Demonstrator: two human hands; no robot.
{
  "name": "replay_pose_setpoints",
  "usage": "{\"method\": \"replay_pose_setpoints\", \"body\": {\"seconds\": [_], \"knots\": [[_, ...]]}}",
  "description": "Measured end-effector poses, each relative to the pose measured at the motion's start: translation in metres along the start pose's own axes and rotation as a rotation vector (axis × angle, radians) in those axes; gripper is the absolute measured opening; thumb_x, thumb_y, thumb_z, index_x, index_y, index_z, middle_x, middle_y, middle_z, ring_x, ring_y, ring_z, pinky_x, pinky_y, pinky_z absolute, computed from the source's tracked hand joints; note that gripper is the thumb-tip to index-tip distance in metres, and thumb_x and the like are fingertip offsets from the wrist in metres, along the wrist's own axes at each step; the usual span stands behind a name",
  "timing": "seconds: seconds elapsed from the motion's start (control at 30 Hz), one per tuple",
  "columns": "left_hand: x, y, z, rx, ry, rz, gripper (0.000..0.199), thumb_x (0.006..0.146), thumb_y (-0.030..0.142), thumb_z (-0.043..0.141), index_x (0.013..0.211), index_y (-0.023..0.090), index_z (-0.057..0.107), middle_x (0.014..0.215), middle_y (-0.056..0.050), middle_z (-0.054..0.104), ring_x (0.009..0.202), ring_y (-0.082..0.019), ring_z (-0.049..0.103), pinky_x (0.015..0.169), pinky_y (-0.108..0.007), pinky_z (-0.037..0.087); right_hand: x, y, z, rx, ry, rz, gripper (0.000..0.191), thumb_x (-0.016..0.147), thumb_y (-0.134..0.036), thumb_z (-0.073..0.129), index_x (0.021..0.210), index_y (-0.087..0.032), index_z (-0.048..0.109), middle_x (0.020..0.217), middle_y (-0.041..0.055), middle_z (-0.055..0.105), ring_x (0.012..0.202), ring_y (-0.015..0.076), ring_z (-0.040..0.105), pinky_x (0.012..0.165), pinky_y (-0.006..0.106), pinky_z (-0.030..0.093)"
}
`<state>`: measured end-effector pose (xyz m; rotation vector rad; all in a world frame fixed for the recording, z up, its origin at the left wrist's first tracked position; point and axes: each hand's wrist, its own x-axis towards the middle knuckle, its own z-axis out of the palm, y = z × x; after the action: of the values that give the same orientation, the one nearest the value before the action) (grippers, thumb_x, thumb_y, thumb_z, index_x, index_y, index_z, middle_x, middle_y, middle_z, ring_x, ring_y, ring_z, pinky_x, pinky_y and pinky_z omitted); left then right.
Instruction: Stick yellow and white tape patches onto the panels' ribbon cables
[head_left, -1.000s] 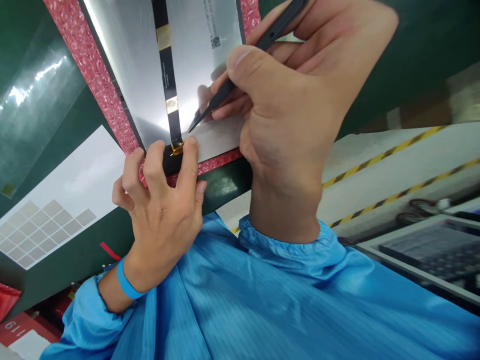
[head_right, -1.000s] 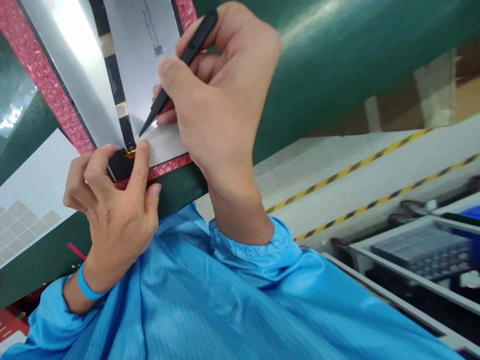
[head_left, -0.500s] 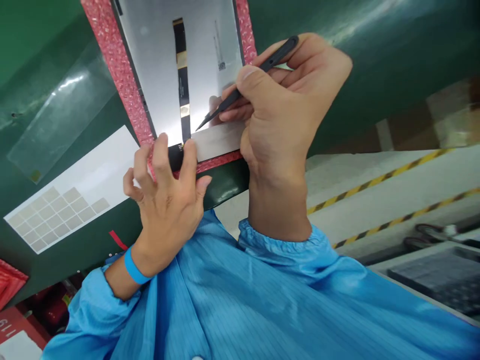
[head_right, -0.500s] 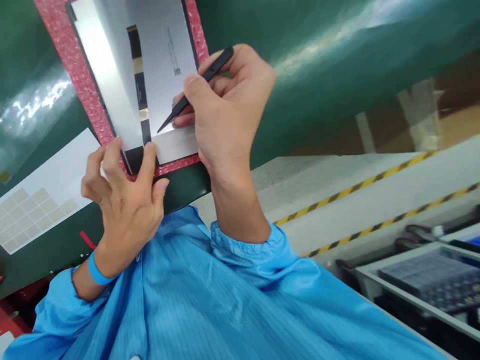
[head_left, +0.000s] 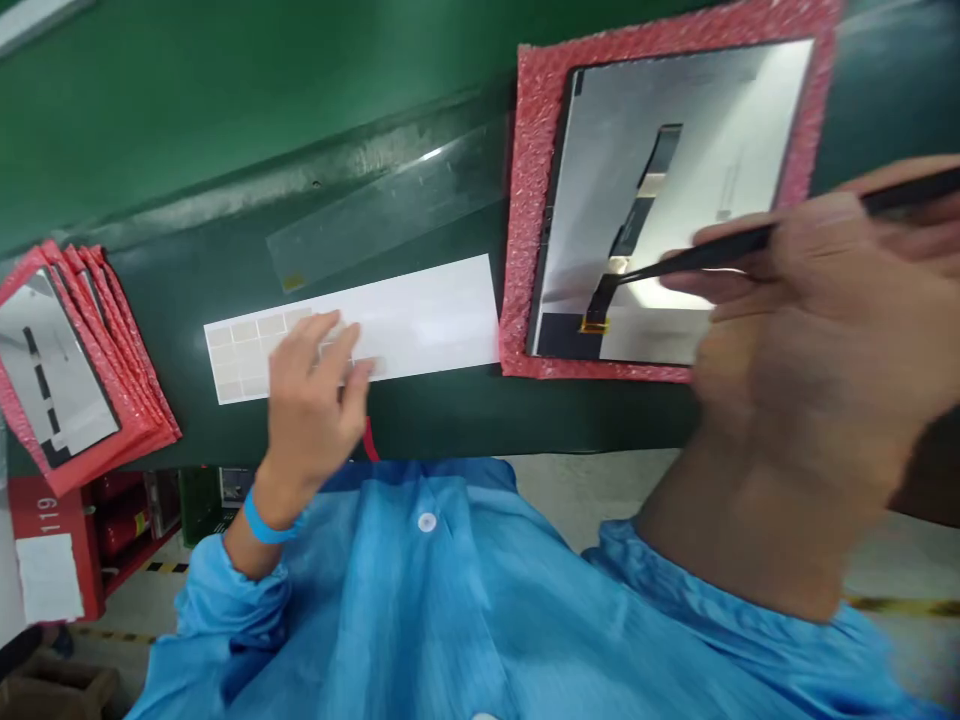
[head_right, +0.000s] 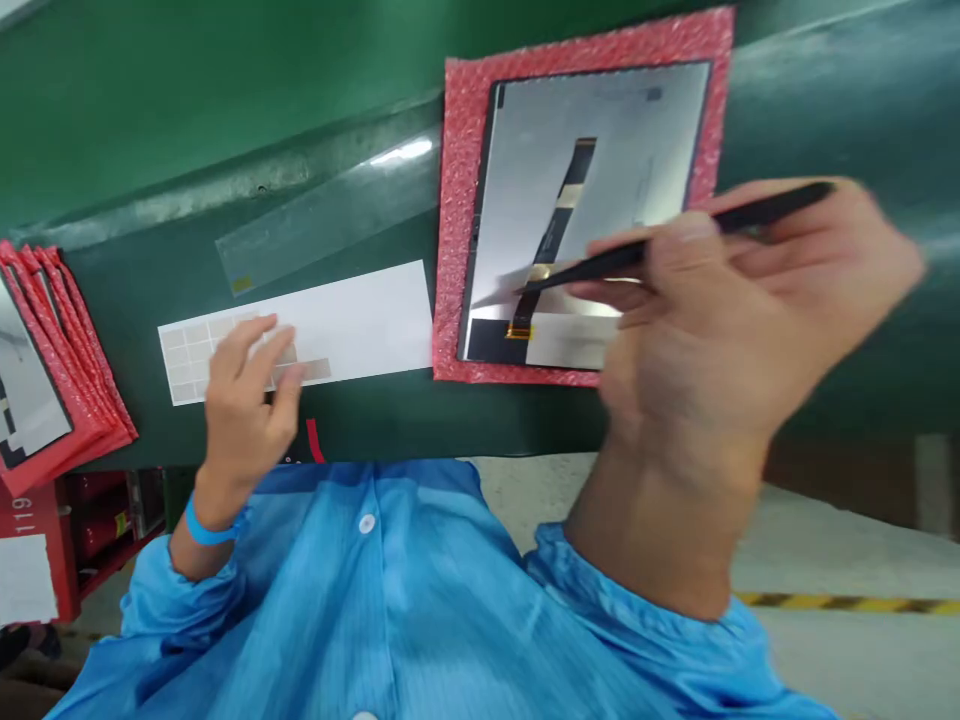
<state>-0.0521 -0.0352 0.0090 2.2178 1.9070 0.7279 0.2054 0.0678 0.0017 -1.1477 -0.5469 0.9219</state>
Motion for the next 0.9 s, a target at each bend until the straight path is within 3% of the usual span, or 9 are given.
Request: {"method": "replay_pose_setpoints", "body": {"seconds": [0.07, 0.13, 0.23, 0.37, 0.7, 0.9], "knots": [[-0.004, -0.025, -0.001, 0.025, -0.039, 0.023, 0.038, 0.107, 0.035, 0.058, 0.139, 0.016, 0.066, 0.146, -0.018, 0.066, 0.145, -0.032, 0.055, 0.119, -0.048, 0.043, -0.016, 0.01, 0.016, -0.076, -0.323, -0.144, 0.023, 0.076, -0.025, 0.094, 0.086, -0.029, 0.075, 0.072, -0.0009, 0.072, 0.063, 0.0225, 0.074, 0.048, 0.029, 0.063], [-0.007, -0.036, 0.005, 0.087, -0.093, 0.069, 0.043, 0.105, 0.04, 0.061, 0.143, 0.02, 0.064, 0.151, -0.016, 0.064, 0.148, -0.035, 0.051, 0.12, -0.05, 0.039, -0.028, 0.027, 0.031, -0.1, -0.549, -0.159, 0.03, 0.081, -0.04, 0.094, 0.094, -0.028, 0.07, 0.073, 0.0008, 0.073, 0.064, 0.0235, 0.075, 0.05, 0.03, 0.065], [-0.007, -0.035, 0.012, 0.115, -0.123, 0.078, 0.045, 0.104, 0.042, 0.062, 0.145, 0.024, 0.064, 0.154, -0.014, 0.062, 0.15, -0.036, 0.049, 0.12, -0.051, 0.035, -0.038, 0.051, 0.042, -0.179, -0.712, -0.084, 0.038, 0.088, -0.052, 0.089, 0.097, -0.028, 0.062, 0.077, -0.0015, 0.072, 0.069, 0.0214, 0.076, 0.052, 0.027, 0.064], [-0.006, -0.029, 0.012, 0.078, -0.131, 0.057, 0.047, 0.102, 0.044, 0.064, 0.145, 0.026, 0.063, 0.155, -0.012, 0.061, 0.15, -0.036, 0.048, 0.119, -0.049, 0.034, -0.04, 0.06, 0.038, -0.282, -0.745, -0.035, 0.04, 0.089, -0.055, 0.089, 0.098, -0.028, 0.059, 0.078, -0.0031, 0.068, 0.074, 0.02, 0.076, 0.054, 0.025, 0.062], [-0.003, -0.025, 0.012, 0.051, -0.141, 0.06, 0.047, 0.101, 0.045, 0.064, 0.145, 0.027, 0.062, 0.157, -0.011, 0.059, 0.15, -0.037, 0.047, 0.119, -0.05, 0.032, -0.044, 0.048, 0.037, -0.379, -0.751, 0.003, 0.043, 0.088, -0.057, 0.089, 0.097, -0.03, 0.058, 0.079, -0.0035, 0.067, 0.078, 0.0219, 0.076, 0.059, 0.03, 0.064], [-0.003, -0.025, 0.012, 0.042, -0.142, 0.056, 0.048, 0.1, 0.045, 0.064, 0.145, 0.028, 0.062, 0.157, -0.01, 0.06, 0.148, -0.038, 0.049, 0.119, -0.051, 0.033, -0.043, 0.045, 0.041, -0.356, -0.767, -0.037, 0.04, 0.089, -0.051, 0.09, 0.095, -0.027, 0.058, 0.073, -0.005, 0.068, 0.074, 0.0188, 0.077, 0.054, 0.023, 0.062]]}}
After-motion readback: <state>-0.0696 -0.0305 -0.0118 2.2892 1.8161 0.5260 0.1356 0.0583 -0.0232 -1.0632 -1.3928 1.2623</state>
